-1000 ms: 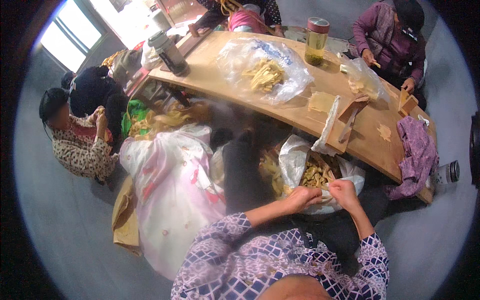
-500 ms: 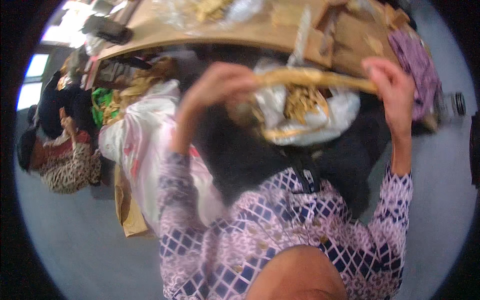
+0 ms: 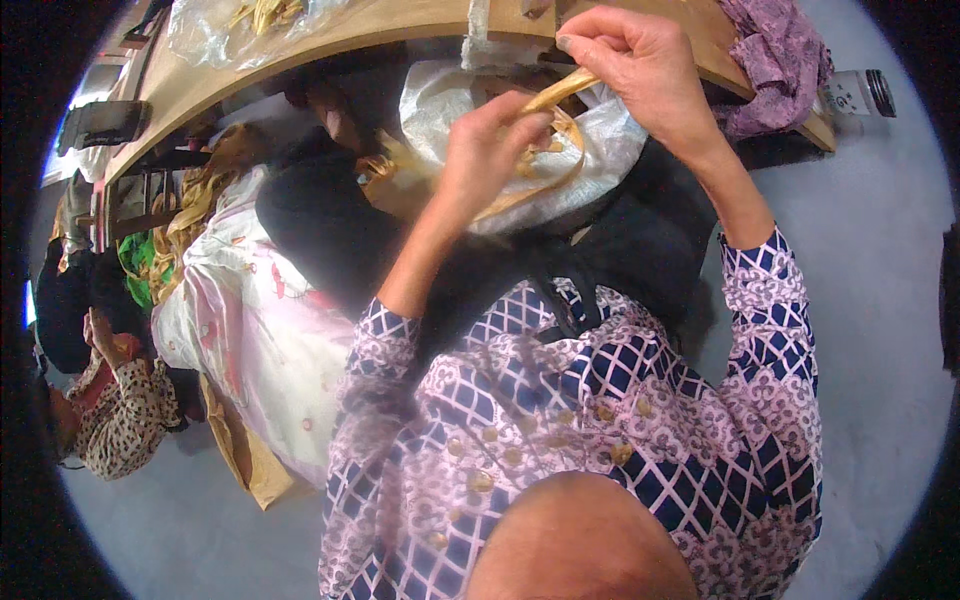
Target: The person sits on the floor and repeatedly peels thin strips from a bundle of dried bamboo-like material by hand. The peeled strips are placed into a white plastic bag on the lap, while the remaining bundle is held and rotated as needed.
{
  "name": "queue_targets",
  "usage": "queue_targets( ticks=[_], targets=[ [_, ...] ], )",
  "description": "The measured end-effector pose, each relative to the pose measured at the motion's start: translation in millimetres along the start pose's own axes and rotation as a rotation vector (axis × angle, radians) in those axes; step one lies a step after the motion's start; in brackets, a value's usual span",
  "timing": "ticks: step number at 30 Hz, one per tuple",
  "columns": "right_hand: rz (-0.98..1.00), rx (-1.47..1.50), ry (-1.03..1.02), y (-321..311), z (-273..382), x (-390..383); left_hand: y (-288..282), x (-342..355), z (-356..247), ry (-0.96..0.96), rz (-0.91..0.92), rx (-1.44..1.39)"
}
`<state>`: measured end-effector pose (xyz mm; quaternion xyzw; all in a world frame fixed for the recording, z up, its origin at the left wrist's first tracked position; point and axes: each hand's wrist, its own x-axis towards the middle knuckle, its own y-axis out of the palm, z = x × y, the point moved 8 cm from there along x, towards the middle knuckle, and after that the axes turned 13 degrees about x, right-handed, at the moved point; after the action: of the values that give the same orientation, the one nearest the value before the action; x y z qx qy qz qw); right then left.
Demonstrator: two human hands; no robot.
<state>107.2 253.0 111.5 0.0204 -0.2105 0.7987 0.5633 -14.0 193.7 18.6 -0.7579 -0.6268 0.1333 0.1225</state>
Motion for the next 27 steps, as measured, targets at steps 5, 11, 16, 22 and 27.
queue_targets(
  ticks=[5,11,16,22,27],
  targets=[
    [0.099,0.016,0.160,11,-49,-18,-13,-17,20,-0.042,0.084,0.130],
    [0.652,0.357,0.648,71,-81,-103,-29,-20,-7,0.375,0.132,0.380],
    [0.604,0.729,0.868,81,-30,-103,5,-30,14,-0.055,0.491,-0.443],
    [0.400,0.740,0.643,83,-41,-81,25,-33,27,-0.254,0.358,-0.757],
    [0.334,0.464,0.446,89,-24,-72,57,-55,68,-0.525,0.522,-0.952]
  ],
)
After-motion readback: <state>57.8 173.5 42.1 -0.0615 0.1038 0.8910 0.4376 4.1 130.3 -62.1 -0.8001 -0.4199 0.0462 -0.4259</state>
